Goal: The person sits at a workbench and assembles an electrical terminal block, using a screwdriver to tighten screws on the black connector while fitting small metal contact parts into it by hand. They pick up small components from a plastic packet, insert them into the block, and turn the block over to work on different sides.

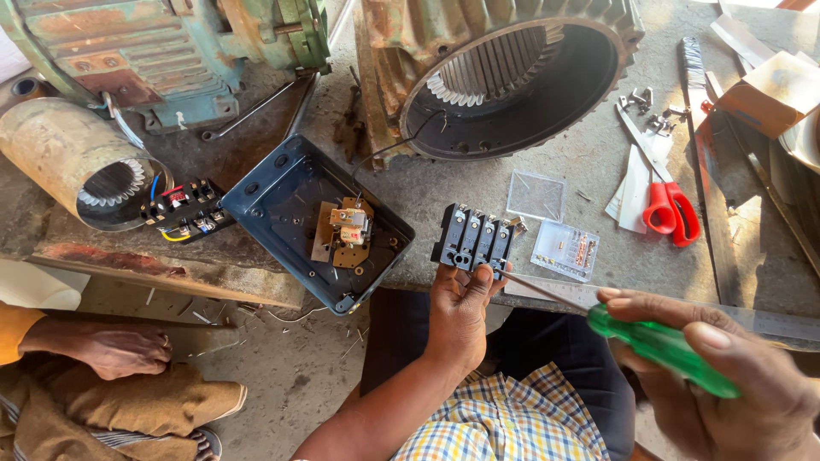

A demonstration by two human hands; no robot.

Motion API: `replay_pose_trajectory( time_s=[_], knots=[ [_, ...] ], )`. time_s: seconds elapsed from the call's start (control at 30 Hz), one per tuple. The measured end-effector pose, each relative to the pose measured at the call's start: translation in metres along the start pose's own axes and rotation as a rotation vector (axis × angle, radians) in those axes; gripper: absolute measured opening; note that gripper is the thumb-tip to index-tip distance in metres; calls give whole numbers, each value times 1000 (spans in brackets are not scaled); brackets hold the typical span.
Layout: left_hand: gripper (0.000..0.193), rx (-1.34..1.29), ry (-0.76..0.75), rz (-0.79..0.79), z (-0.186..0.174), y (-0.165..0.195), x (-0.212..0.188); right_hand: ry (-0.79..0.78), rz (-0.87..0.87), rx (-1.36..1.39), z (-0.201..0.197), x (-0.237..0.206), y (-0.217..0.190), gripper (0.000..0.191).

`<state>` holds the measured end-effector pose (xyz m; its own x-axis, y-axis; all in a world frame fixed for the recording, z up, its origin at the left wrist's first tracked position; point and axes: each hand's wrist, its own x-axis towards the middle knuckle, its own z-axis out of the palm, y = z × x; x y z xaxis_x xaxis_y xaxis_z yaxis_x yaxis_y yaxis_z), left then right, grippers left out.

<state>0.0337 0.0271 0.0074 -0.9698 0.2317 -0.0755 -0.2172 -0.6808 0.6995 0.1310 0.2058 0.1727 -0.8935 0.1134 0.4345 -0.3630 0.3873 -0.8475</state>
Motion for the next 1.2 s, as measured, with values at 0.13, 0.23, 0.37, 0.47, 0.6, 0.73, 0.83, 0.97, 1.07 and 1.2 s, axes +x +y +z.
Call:
replay_pose_trajectory(
  time_s=[0.13,0.23,0.37,0.47,0.6,0.73,0.83,0.97,1.07,1.2],
  knots=[
    [25,-12,-1,-2,-1,0,1,-150,-392,-272,2,12,0,69],
    [25,-22,-1,-4,-1,1,1,-193,-318,-140,-3,19,-3,57],
    [24,-47,13,-31,-1,4,2,-286,-379,-145,-9,25,-4,52],
    [24,-79,9,-46,-2,5,2,-260,-174,7,-14,20,4,41],
    [22,21,-25,-35,-11,6,2,-189,-124,-94,-34,5,30,37],
    [28,180,-71,50,-27,6,4,-108,-198,-490,-59,-17,59,50],
    [32,259,-73,45,-37,10,7,-37,-306,-632,-55,-40,77,47],
    [33,427,-135,86,-39,18,10,2,-34,-564,-41,-75,82,42],
    [36,383,-195,129,-36,26,15,46,134,-443,-30,-92,91,27],
    [28,582,-216,198,-31,32,18,88,-99,-795,-17,-101,114,34]
  ],
)
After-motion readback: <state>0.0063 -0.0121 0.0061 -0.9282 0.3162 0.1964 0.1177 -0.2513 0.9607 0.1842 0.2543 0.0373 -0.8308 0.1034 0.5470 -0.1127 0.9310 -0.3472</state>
